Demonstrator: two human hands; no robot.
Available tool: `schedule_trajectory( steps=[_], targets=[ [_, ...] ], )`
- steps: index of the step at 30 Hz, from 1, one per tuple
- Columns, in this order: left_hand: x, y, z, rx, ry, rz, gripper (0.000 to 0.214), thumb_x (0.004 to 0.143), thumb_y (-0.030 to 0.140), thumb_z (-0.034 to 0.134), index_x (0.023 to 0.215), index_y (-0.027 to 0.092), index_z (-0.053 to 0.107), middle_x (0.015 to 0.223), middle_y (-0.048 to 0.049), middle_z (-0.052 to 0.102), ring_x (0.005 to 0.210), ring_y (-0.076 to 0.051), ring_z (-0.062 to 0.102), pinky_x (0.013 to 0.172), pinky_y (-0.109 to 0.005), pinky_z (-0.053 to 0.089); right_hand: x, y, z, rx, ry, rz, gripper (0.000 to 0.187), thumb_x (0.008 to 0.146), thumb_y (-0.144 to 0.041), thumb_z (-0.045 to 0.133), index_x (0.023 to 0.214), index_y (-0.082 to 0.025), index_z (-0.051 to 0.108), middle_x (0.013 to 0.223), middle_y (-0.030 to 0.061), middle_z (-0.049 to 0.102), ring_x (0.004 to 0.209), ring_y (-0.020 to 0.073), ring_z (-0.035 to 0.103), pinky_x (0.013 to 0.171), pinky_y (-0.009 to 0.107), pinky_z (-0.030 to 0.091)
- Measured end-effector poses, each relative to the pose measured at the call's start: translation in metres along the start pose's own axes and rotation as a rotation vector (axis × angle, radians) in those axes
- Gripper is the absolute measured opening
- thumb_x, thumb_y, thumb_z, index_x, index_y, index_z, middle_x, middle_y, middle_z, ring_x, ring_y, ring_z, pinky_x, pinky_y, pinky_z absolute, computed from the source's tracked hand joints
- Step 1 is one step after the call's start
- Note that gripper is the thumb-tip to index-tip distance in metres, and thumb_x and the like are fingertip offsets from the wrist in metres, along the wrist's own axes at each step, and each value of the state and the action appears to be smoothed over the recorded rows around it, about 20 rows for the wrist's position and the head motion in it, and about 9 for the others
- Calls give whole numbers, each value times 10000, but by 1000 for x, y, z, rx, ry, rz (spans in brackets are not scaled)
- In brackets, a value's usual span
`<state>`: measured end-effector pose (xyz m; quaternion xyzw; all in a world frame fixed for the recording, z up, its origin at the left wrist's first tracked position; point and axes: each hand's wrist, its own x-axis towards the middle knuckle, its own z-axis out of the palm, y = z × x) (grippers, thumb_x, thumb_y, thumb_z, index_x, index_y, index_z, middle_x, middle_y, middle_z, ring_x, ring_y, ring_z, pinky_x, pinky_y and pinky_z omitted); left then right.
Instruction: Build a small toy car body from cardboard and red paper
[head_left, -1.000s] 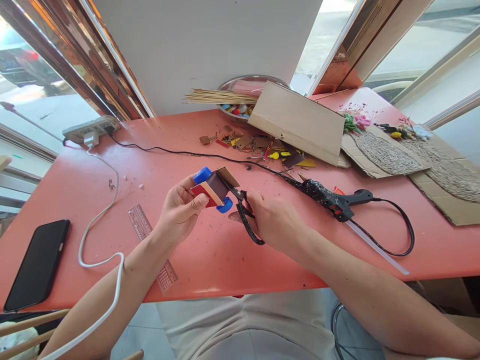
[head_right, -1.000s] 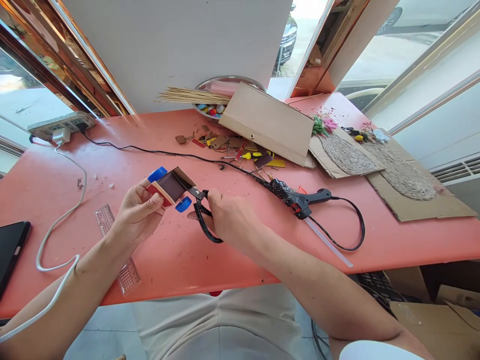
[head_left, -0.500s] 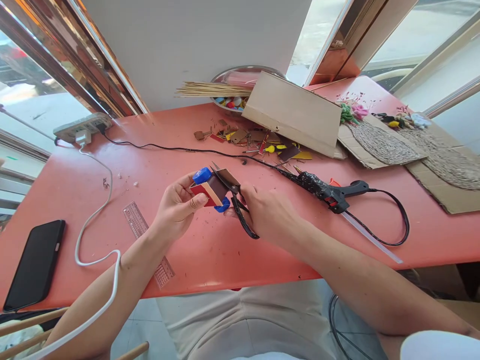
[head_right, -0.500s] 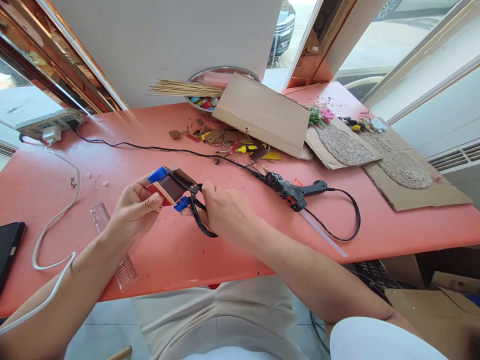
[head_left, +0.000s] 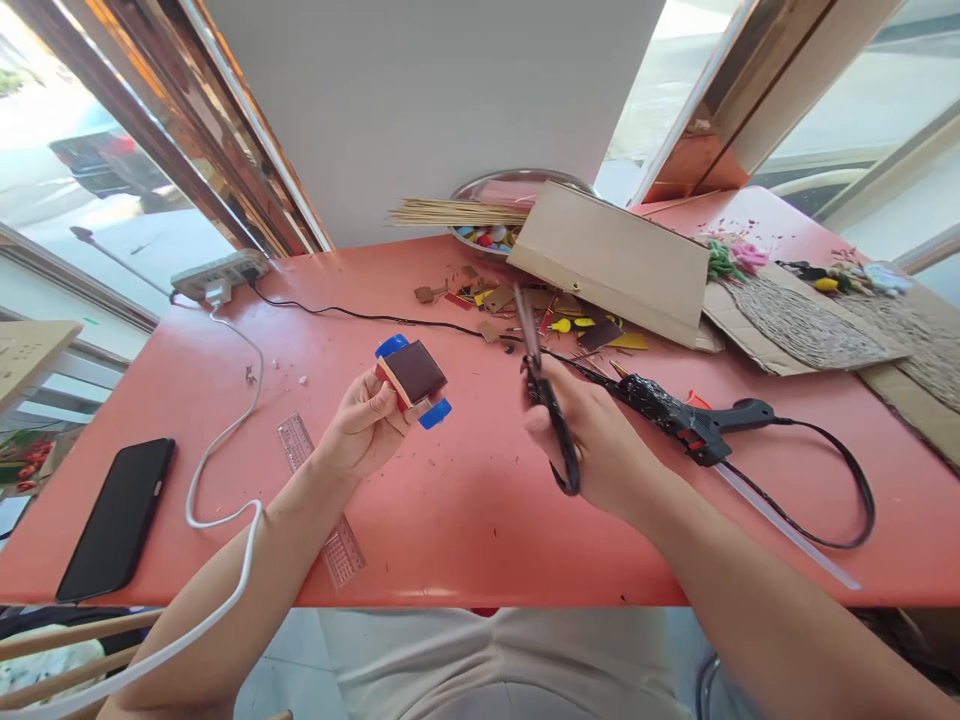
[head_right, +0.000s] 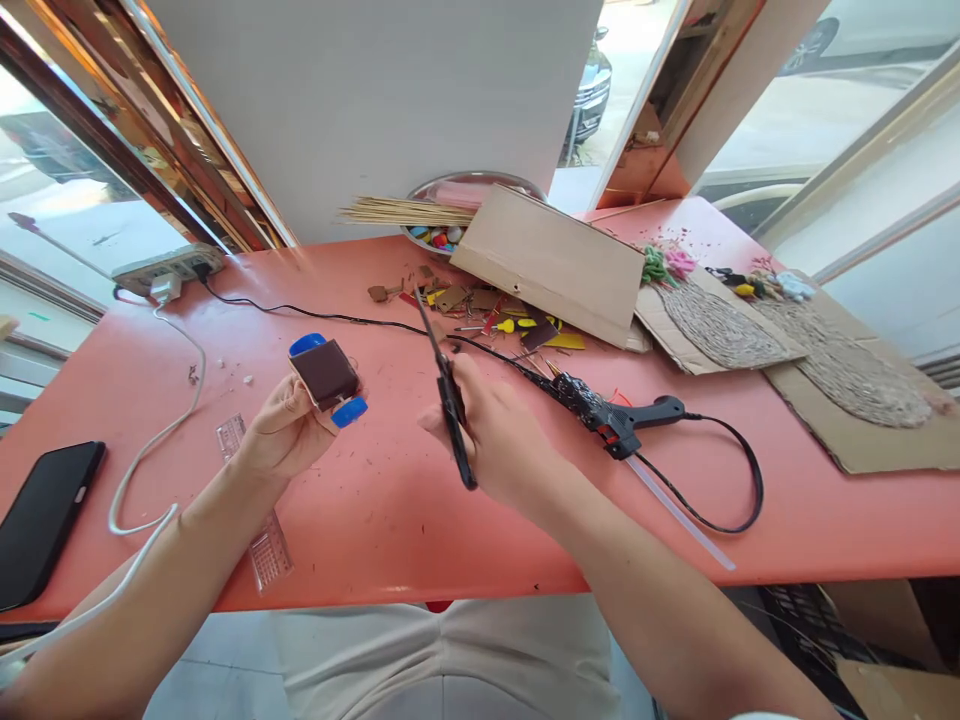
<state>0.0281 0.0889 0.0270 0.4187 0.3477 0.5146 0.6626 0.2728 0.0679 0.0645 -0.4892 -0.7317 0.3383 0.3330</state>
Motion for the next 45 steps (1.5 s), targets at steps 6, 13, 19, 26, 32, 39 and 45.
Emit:
schedule_trajectory(
  steps=[6, 13, 19, 26, 32, 39, 45],
  targets=[
    [0, 3, -1, 26, 33, 62, 557, 611, 599, 1039, 968, 230, 826, 936, -87, 846, 1041, -331, 834, 893, -432, 716, -2, 4, 12, 349, -124, 28, 782, 822, -1055, 403, 844, -275, 449, 676, -51, 488, 555, 140, 446, 547, 303, 383],
    [-3, 3, 5, 35, 44, 69, 519, 604, 577, 1050, 933, 232, 843, 881, -54, 844, 820, -236, 831, 745, -325, 707, -5, -1, 20, 206, -211, 106, 593, 959, -855, 477, 872, -268, 461, 676, -27, 545, 590, 167, 528, 556, 283, 386],
    [-4, 0, 2, 35, 44, 63, 477, 646, 583, 1029, 945, 256, 851, 932, -51, 851, 938, -253, 833, 857, -363, 708, -8, -7, 18, -456, -186, -2, 243, 998, -393, 588, 1153, -207, 598, 802, 35, 657, 628, 204, 573, 575, 269, 277],
    [-2, 0, 7, 46, 46, 84, 485, 601, 583, 1046, 815, 237, 783, 795, -37, 799, 890, -278, 820, 883, -440, 708, -9, -4, 20, -415, -155, 21, 297, 1010, -489, 559, 1110, -216, 619, 828, 66, 703, 632, 217, 611, 571, 281, 252],
    [-3, -3, 15, 217, 155, 295, 534, 625, 535, 1049, 954, 231, 759, 835, -17, 789, 828, -237, 801, 851, -397, 701, -2, -4, 22, 449, -259, 173, 695, 842, -959, 531, 831, -267, 460, 701, -3, 622, 557, 148, 546, 529, 272, 379],
    [-13, -9, 13, 596, 106, 628, 351, 750, 434, 983, 924, 260, 733, 1013, -80, 835, 1083, -298, 797, 1083, -522, 621, 7, 1, 37, 1013, -294, 308, 810, 555, -972, 808, 713, -240, 499, 704, 41, 709, 479, 109, 528, 449, 255, 318],
    [-11, 0, 8, 666, -95, 485, 259, 723, 353, 1003, 853, 286, 789, 992, -67, 842, 1148, -334, 795, 1181, -593, 567, 8, 8, 39, 995, -257, 355, 631, 604, -689, 948, 646, -237, 510, 532, -70, 490, 452, 95, 456, 445, 258, 243]
  ],
)
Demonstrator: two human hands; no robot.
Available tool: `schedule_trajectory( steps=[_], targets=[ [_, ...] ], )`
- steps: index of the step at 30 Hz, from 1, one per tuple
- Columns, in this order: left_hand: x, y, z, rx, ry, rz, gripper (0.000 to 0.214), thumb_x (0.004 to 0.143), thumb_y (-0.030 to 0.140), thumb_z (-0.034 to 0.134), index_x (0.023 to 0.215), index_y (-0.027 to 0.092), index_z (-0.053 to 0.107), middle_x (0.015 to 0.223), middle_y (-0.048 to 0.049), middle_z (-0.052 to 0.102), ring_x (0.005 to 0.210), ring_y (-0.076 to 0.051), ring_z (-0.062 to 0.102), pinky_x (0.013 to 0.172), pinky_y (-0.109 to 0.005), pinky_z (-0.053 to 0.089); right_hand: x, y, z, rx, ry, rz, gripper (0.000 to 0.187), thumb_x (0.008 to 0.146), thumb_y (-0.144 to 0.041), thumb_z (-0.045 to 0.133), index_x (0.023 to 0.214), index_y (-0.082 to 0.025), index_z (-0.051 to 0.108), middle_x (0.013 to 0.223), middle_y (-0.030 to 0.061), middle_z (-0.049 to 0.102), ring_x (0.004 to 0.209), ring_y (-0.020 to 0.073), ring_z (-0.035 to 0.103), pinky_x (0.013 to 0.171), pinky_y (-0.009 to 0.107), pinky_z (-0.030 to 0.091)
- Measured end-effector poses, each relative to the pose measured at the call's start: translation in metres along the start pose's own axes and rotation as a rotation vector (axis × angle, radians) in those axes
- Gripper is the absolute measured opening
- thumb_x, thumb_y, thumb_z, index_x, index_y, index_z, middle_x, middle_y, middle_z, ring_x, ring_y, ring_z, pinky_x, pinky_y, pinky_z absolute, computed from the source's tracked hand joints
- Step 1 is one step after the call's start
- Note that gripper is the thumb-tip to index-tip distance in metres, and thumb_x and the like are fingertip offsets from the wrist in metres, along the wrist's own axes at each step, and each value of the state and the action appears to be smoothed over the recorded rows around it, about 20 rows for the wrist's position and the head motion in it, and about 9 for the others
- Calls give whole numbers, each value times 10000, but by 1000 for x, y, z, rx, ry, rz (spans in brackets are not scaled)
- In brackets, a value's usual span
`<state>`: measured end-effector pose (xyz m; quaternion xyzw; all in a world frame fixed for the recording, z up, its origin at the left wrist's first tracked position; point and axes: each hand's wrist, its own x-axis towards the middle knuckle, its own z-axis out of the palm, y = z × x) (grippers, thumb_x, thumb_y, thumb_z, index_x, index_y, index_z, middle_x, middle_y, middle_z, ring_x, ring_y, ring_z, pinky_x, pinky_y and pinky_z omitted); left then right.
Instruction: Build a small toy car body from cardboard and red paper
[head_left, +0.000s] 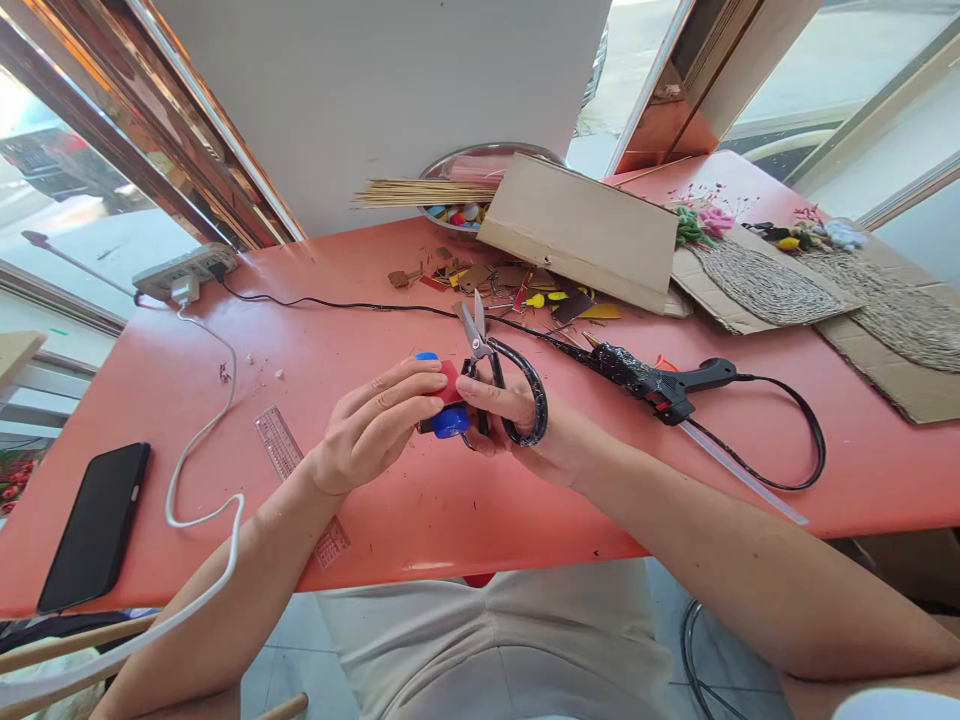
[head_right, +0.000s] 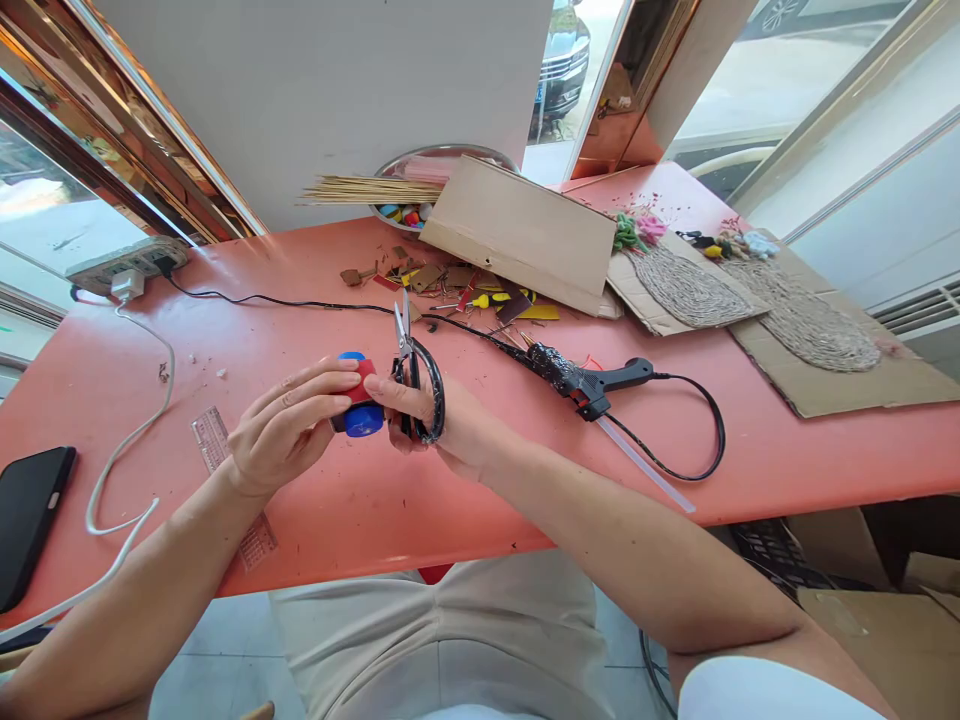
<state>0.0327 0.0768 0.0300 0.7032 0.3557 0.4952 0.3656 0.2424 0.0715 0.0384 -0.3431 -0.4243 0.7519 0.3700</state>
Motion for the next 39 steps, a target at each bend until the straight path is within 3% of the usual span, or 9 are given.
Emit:
schedule_trajectory(
  steps=[4, 8, 11, 15, 20, 26, 31, 34, 39],
  targets=[
    [2, 1, 5, 49, -79, 49, 208, 773, 356, 969, 862, 300, 790, 996, -49, 854, 1154, -318, 806, 1182, -583, 571, 5, 1, -4, -68, 55, -44, 628, 581, -669, 924, 601, -259, 447, 502, -91, 415, 467, 95, 414, 459, 267, 257],
    [-1, -3, 13, 76, 83, 81, 264, 826, 351, 912, 1053, 295, 787, 1279, -85, 833, 1351, -291, 726, 1282, -547, 465, 1, -12, -7, -192, 150, -112, 609, 611, -631, 909, 647, -266, 423, 548, -106, 399, 508, 89, 393, 508, 273, 296],
    [-1, -6, 14, -117, 157, -135, 479, 820, 451, 919, 1228, 257, 760, 1362, -130, 803, 1333, -300, 734, 1199, -506, 550, -4, -19, -9, -329, 220, -203, 578, 636, -609, 898, 712, -263, 441, 604, -98, 456, 560, 96, 417, 548, 277, 346],
    [3, -3, 15, -433, -68, -497, 598, 791, 640, 916, 1136, 160, 825, 1189, -184, 851, 1156, -363, 808, 1074, -522, 633, -7, -19, -7, -444, 222, -248, 537, 661, -581, 866, 787, -260, 454, 735, -67, 544, 634, 114, 505, 580, 283, 433],
    [5, 4, 21, -597, -128, -577, 647, 758, 709, 911, 1054, 135, 864, 1074, -188, 869, 1185, -391, 796, 1108, -545, 606, -12, -17, -5, -564, 269, -255, 482, 703, -576, 794, 846, -268, 452, 790, -45, 578, 643, 128, 549, 553, 273, 432],
    [-1, 0, 25, -525, -92, -666, 681, 609, 564, 1052, 1120, 155, 864, 1045, -147, 875, 1004, -334, 830, 892, -384, 644, -16, -10, 0, -698, 260, -249, 450, 804, -596, 750, 887, -277, 444, 756, -63, 563, 601, 120, 492, 552, 258, 384],
    [4, 3, 19, -596, 19, -595, 621, 598, 579, 1050, 1036, 176, 871, 962, -113, 868, 1015, -328, 823, 1009, -447, 628, -21, -17, -3, -886, 236, -251, 387, 928, -588, 670, 953, -275, 444, 870, -8, 674, 654, 145, 557, 594, 267, 391],
    [8, 4, 12, -647, 128, -509, 530, 553, 560, 1072, 882, 204, 860, 895, -86, 859, 1072, -342, 816, 1077, -489, 612, -25, -26, -6, -1122, 193, -211, 321, 990, -547, 616, 1023, -251, 495, 891, 33, 701, 704, 187, 612, 611, 281, 385],
    [10, 5, 8, -649, 172, -454, 449, 559, 535, 1073, 792, 230, 840, 795, -63, 833, 1126, -364, 802, 1125, -551, 592, -26, -32, -2, -1548, 134, -121, 435, 984, -540, 689, 1232, -194, 601, 935, 97, 765, 803, 273, 712, 626, 293, 345]
  ],
)
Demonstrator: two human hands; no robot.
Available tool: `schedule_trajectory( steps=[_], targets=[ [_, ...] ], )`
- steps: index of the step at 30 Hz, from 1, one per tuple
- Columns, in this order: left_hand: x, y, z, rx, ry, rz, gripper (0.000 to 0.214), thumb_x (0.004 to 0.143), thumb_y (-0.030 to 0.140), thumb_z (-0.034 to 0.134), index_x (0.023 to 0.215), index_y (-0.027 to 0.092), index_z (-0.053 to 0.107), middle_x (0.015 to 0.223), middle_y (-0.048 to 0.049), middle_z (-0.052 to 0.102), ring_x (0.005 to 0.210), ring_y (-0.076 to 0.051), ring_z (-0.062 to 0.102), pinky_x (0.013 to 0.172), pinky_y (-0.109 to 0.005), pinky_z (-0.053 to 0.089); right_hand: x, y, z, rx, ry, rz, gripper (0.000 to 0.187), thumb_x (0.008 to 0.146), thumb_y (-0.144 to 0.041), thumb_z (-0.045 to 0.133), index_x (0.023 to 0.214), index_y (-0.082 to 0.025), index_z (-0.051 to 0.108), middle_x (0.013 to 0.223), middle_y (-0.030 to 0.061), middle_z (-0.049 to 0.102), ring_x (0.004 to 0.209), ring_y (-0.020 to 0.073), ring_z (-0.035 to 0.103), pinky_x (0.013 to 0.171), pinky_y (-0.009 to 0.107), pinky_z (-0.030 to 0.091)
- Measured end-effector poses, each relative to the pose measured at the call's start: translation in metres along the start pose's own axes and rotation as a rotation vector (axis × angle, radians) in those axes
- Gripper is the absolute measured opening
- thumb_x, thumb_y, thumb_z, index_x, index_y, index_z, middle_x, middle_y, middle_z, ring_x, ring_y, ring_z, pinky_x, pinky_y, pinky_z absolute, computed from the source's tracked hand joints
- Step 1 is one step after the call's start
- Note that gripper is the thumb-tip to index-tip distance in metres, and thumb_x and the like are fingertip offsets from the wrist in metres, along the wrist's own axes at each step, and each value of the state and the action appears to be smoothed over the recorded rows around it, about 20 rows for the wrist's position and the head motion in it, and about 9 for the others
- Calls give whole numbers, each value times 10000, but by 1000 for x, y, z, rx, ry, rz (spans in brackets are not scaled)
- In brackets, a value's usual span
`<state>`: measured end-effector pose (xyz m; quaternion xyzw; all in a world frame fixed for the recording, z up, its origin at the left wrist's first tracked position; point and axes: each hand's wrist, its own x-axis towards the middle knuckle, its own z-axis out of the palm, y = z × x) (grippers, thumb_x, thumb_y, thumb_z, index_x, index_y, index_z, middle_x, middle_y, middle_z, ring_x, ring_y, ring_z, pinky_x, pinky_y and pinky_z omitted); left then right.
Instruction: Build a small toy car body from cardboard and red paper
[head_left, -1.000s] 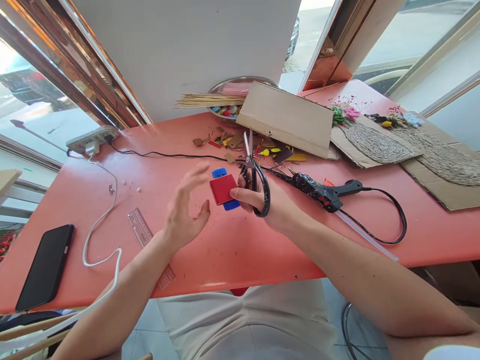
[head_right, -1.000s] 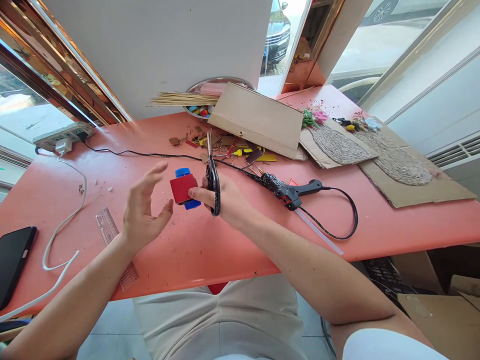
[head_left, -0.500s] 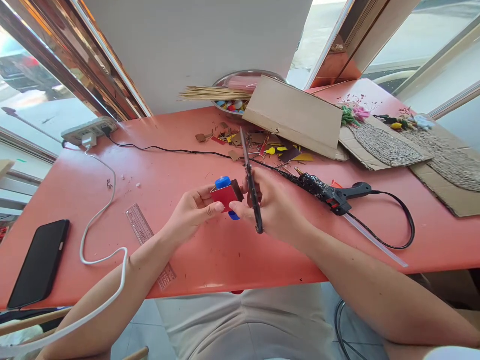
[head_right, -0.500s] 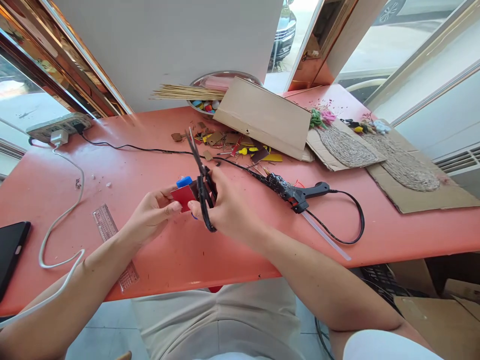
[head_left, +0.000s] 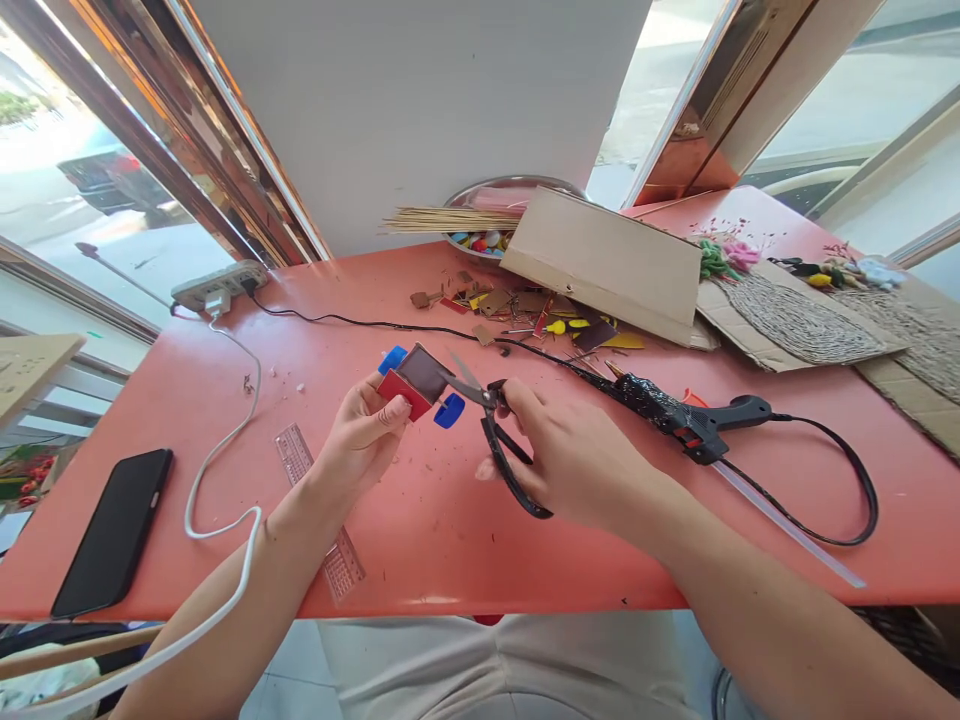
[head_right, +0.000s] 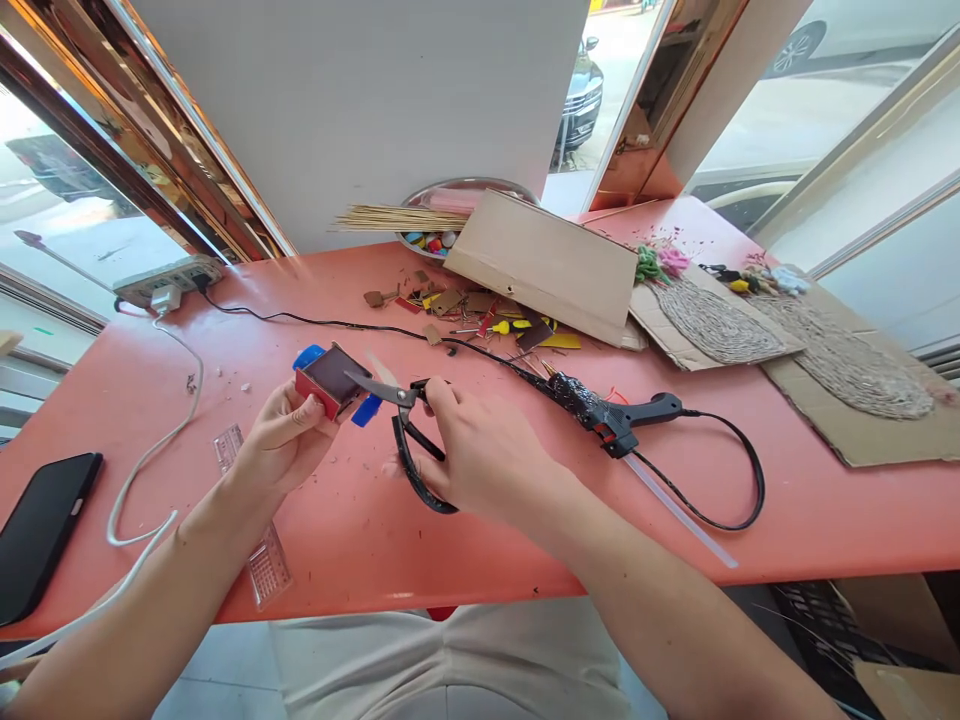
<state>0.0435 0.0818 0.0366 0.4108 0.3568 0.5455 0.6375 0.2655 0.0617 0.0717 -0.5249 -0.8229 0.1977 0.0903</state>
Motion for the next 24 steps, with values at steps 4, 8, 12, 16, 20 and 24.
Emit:
schedule_trajectory(
  steps=[4, 8, 12, 16, 20, 24],
  targets=[
    [-1, 0, -2, -6, -9, 3, 414, 562, 502, 1078, 756, 239, 824, 733, -52, 805, 1155, -380, 790, 1148, -585, 572, 4, -9, -3, -141, -74, 83, 499, 977, -568, 715, 1281, -179, 641, 970, 134, 804, 861, 303, 762, 632, 292, 357],
    [-2, 0, -5, 19, -28, -7, 413, 571, 508, 1073, 722, 236, 800, 698, -40, 782, 1126, -369, 796, 1143, -581, 571, 5, -10, -2, -150, -46, 53, 497, 989, -610, 698, 1240, -186, 637, 927, 128, 802, 816, 307, 767, 607, 287, 344],
    [-1, 0, -5, 39, -39, -17, 430, 565, 529, 1072, 715, 231, 802, 658, -35, 763, 1075, -361, 808, 1124, -561, 583, 5, -10, -3, -172, -70, 19, 445, 1006, -555, 703, 1228, -177, 632, 883, 116, 802, 777, 299, 768, 572, 278, 282],
    [-1, 1, -3, 45, -26, -21, 482, 537, 551, 1077, 796, 236, 820, 685, -40, 786, 1063, -366, 813, 1108, -569, 587, 6, -14, -5, -215, -92, 74, 394, 1002, -448, 740, 1268, -180, 629, 966, 133, 835, 793, 284, 782, 559, 279, 248],
    [-1, 1, -3, 27, -7, -34, 503, 523, 530, 1085, 826, 231, 817, 795, -72, 833, 1146, -397, 792, 1107, -591, 579, 6, -10, 2, -240, -24, 40, 391, 1032, -539, 683, 1214, -196, 637, 862, 110, 821, 691, 271, 758, 550, 273, 249],
    [-1, 2, -5, 30, -1, -33, 461, 521, 516, 1089, 736, 225, 802, 757, -63, 823, 1106, -382, 806, 1086, -569, 597, 7, -4, 11, -250, 32, 19, 446, 1057, -631, 596, 1136, -195, 643, 705, 77, 762, 616, 262, 733, 543, 266, 240]
  ],
)
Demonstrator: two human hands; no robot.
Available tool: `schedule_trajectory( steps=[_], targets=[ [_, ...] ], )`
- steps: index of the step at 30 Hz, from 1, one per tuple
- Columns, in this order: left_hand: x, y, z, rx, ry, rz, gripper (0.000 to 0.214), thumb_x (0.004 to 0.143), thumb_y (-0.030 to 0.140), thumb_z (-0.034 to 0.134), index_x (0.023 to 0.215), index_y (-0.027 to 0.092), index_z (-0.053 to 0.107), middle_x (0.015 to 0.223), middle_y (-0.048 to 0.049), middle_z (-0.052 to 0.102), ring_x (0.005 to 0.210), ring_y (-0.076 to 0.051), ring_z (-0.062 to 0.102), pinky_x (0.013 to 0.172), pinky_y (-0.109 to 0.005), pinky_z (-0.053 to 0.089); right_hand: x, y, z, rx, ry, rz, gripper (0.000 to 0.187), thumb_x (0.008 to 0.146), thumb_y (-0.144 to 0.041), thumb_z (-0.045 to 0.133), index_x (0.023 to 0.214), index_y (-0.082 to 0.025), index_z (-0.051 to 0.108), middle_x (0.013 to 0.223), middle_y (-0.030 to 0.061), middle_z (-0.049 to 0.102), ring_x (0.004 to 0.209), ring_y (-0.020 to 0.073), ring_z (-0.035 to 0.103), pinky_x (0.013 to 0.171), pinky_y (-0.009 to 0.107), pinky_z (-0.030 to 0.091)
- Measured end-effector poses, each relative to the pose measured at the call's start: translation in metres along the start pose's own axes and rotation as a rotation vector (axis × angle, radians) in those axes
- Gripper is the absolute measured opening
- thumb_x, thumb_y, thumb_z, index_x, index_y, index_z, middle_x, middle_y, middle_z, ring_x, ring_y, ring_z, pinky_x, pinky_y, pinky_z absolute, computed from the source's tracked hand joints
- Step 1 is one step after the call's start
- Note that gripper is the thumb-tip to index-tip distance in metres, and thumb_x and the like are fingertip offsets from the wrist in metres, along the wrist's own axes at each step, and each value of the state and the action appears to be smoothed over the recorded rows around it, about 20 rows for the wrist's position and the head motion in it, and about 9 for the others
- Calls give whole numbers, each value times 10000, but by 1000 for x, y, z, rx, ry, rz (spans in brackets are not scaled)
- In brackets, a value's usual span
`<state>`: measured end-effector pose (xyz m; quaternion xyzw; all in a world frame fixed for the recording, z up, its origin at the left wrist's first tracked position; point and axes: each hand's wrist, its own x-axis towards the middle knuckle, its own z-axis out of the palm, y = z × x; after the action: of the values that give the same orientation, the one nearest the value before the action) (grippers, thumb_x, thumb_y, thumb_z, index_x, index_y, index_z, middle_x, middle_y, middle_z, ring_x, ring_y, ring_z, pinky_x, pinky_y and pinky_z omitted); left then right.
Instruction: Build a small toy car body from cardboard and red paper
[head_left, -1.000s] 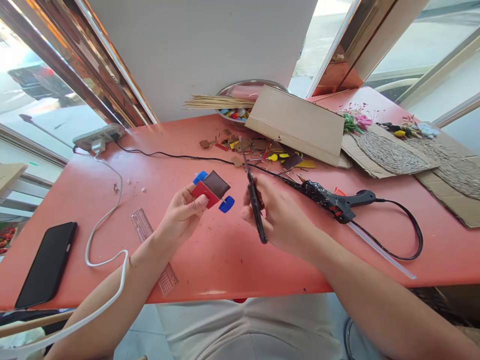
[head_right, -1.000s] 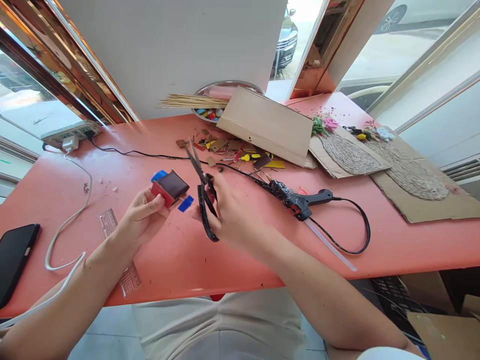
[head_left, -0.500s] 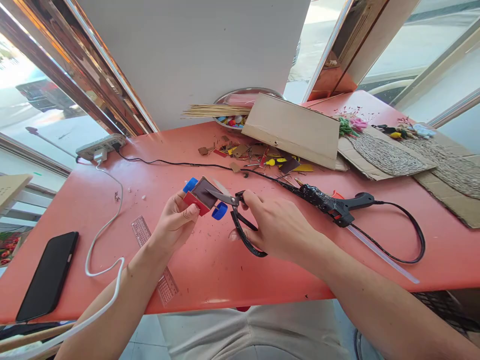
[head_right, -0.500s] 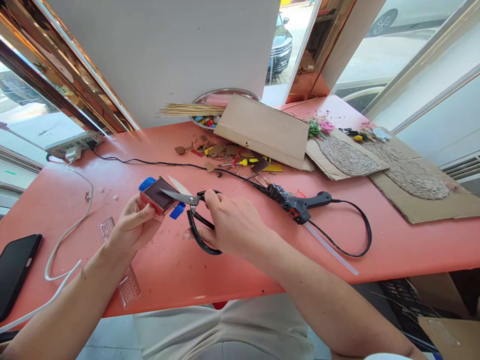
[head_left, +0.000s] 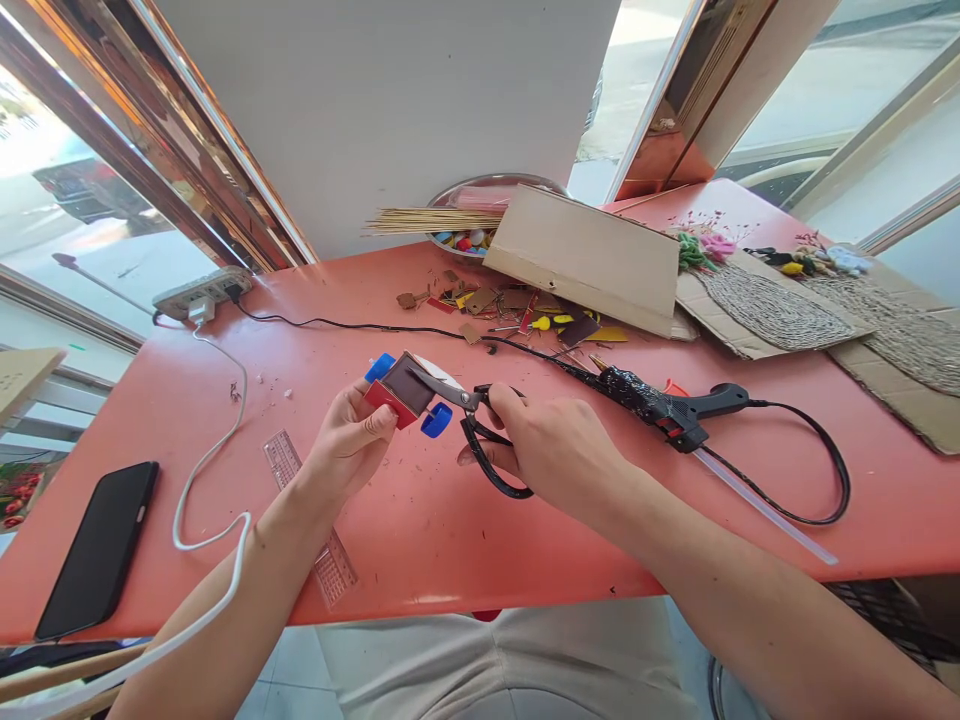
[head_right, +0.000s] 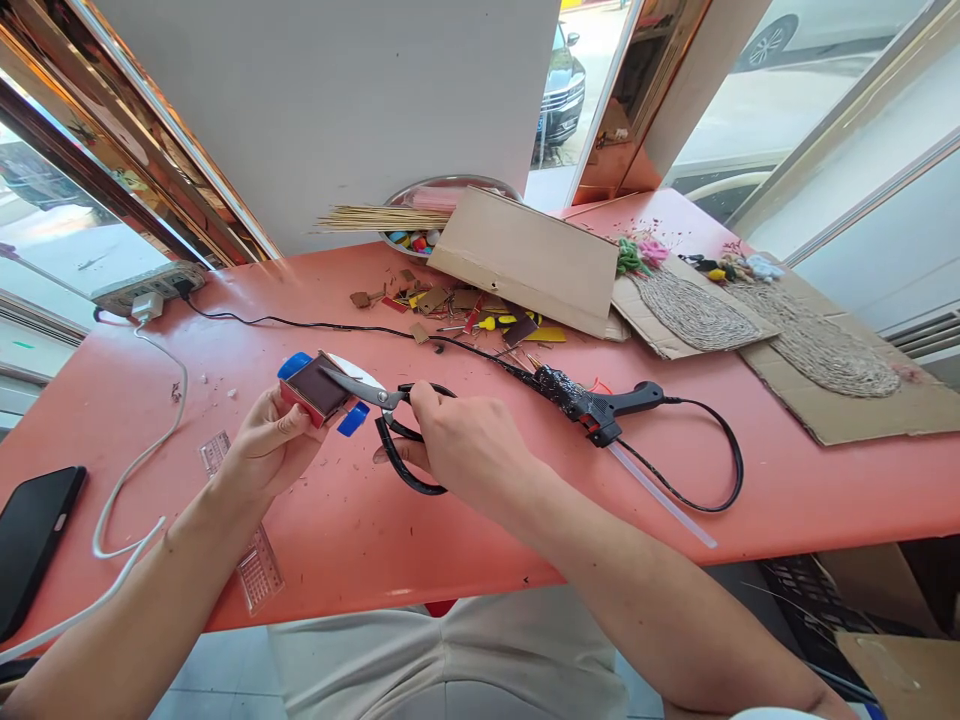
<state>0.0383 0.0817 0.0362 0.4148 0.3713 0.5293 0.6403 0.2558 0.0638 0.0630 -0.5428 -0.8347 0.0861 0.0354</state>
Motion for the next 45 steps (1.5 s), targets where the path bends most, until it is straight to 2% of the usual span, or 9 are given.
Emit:
schedule_trajectory(
  steps=[3, 8, 14, 19, 26, 33, 36, 40, 45],
  targets=[
    [1, 1, -1, 11, 5, 4, 458, 516, 518, 1090, 751, 229, 823, 721, -55, 812, 1050, -367, 819, 1065, -558, 613, 1, 0, -1, 16, 3, 15, 443, 1057, -633, 599, 1091, -194, 649, 675, 70, 750, 624, 263, 746, 539, 262, 237],
    [1, 0, -1, 8, 5, 3, 464, 518, 511, 1089, 790, 229, 841, 778, -72, 833, 1098, -375, 807, 1071, -561, 616, 0, -5, -13, 32, -111, 50, 366, 1088, -547, 584, 1136, -190, 651, 793, 109, 806, 753, 297, 803, 541, 275, 248],
    [0, -2, 2, 27, -67, -74, 468, 533, 505, 1082, 792, 205, 833, 826, -100, 842, 1160, -415, 786, 1055, -588, 625, -1, -11, -21, -11, -197, 75, 550, 1061, -628, 590, 1303, -134, 605, 1010, 208, 825, 903, 344, 809, 577, 299, 290],
    [1, 0, -2, 53, -94, -84, 467, 552, 503, 1074, 827, 211, 836, 874, -102, 852, 1175, -417, 784, 1056, -591, 627, 0, -11, -20, -18, -253, 66, 453, 1080, -547, 602, 1287, -144, 600, 945, 169, 822, 859, 335, 810, 561, 292, 261],
    [1, 1, -4, 93, -85, -62, 489, 538, 554, 1071, 797, 211, 838, 764, -71, 823, 1028, -364, 821, 1038, -553, 634, 2, -10, -16, -8, -190, 30, 404, 1090, -553, 576, 1220, -173, 615, 790, 110, 789, 741, 301, 787, 547, 287, 254],
    [2, 1, -2, 67, -89, -44, 465, 558, 534, 1069, 797, 212, 834, 799, -90, 827, 1079, -388, 803, 1041, -572, 623, 6, -13, -18, 29, -230, 111, 365, 1044, -519, 698, 1171, -180, 655, 839, 121, 824, 819, 316, 821, 546, 281, 261],
    [1, 0, -3, 78, -110, -53, 486, 579, 550, 1057, 844, 208, 835, 852, -103, 840, 1092, -393, 796, 1019, -564, 630, 4, -14, -20, 29, -242, 108, 322, 1071, -481, 657, 1180, -179, 668, 864, 129, 830, 837, 314, 824, 548, 281, 273],
    [0, -3, -2, 111, -161, -93, 517, 596, 549, 1052, 893, 177, 849, 891, -133, 849, 1077, -404, 802, 975, -539, 649, 1, -15, -21, -23, -230, 73, 417, 1130, -498, 501, 1277, -133, 638, 889, 164, 823, 829, 318, 818, 544, 293, 260],
    [-1, -2, 1, 124, -159, -105, 538, 580, 547, 1061, 894, 161, 858, 905, -148, 853, 1022, -401, 817, 956, -539, 659, 1, -14, -21, -26, -252, 93, 485, 1113, -571, 510, 1275, -134, 646, 889, 172, 824, 803, 314, 807, 547, 291, 269]
  ],
)
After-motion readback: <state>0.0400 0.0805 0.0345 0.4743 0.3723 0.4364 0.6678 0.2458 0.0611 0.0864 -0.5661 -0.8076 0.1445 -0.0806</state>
